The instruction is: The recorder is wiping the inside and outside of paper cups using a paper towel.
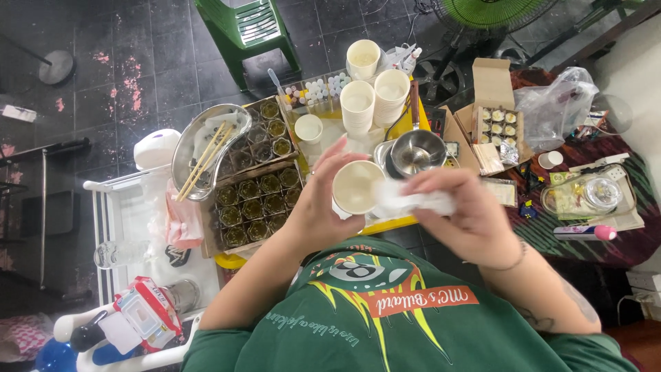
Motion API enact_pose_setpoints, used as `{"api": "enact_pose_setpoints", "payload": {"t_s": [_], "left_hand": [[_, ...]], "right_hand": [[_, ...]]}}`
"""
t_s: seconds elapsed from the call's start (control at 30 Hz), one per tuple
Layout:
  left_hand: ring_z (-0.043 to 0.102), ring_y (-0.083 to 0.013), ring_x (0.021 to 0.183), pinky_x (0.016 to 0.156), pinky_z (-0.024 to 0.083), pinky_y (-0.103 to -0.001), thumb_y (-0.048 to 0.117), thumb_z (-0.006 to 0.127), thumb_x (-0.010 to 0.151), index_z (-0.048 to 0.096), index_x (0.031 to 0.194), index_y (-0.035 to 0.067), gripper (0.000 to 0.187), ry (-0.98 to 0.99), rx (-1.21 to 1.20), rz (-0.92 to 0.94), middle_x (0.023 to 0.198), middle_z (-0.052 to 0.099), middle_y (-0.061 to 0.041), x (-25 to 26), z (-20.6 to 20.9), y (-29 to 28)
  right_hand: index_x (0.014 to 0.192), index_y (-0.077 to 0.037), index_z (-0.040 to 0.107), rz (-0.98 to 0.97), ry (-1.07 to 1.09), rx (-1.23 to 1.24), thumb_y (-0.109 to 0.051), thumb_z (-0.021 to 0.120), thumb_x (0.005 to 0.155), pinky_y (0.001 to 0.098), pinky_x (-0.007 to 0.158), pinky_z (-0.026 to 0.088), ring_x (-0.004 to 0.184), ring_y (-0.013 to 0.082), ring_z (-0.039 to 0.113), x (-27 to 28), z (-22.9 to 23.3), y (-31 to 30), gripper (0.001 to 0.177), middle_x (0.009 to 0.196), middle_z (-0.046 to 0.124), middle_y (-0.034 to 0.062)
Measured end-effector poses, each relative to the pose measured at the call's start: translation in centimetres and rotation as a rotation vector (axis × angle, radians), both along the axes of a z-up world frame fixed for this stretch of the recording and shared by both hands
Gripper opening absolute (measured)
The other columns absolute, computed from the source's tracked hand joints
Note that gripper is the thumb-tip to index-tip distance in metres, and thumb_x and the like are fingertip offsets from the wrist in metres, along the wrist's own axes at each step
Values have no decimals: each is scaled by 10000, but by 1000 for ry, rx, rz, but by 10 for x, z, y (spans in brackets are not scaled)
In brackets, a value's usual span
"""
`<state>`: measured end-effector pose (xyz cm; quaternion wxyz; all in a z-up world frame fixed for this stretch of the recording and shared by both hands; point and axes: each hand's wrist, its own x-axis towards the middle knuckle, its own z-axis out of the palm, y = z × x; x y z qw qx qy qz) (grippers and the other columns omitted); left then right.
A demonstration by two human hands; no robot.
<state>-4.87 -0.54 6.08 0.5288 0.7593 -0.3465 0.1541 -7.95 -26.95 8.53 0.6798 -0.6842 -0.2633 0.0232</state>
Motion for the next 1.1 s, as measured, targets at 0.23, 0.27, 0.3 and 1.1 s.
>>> {"api": "enact_pose_setpoints", "payload": {"t_s": [0.23, 0.27, 0.3, 1.1], "left_hand": [[569, -333, 1394, 1155, 510, -451, -29, 874, 722, 209, 1590, 157, 1110, 315, -179, -315, 1481, 524, -226, -12, -9, 12], [592, -304, 1377, 1146, 517, -437, 6, 896, 738, 186, 1574, 155, 1107, 308, -160, -306, 1479, 545, -208, -11, -7, 15], [614, -275, 1360, 1138, 524, -422, 41, 919, 753, 164, 1557, 154, 1108, 302, -141, -297, 1478, 567, -191, -10, -5, 18], [561, -208, 1189, 1109, 449, -351, 554, 803, 801, 581, 1519, -31, 952, 714, -316, -598, 1258, 619, -122, -13, -3, 45]], "right_hand": [[1063, -129, 668, 13, -763, -544, -17, 765, 819, 432, 961, 510, 1219, 237, 631, 27, 28, 44, 285, 1226, 647, -39], [1090, -130, 674, 25, -804, -557, -44, 747, 802, 428, 970, 517, 1209, 252, 621, 28, 27, 45, 310, 1239, 624, 23], [1118, -132, 680, 37, -845, -570, -71, 729, 785, 424, 979, 525, 1200, 268, 611, 30, 26, 45, 342, 1252, 602, 84], [1237, -62, 546, -46, 521, 134, 29, 688, 928, 251, 885, 534, 975, 82, 629, 29, -10, 41, 352, 1097, 631, 12]]}}
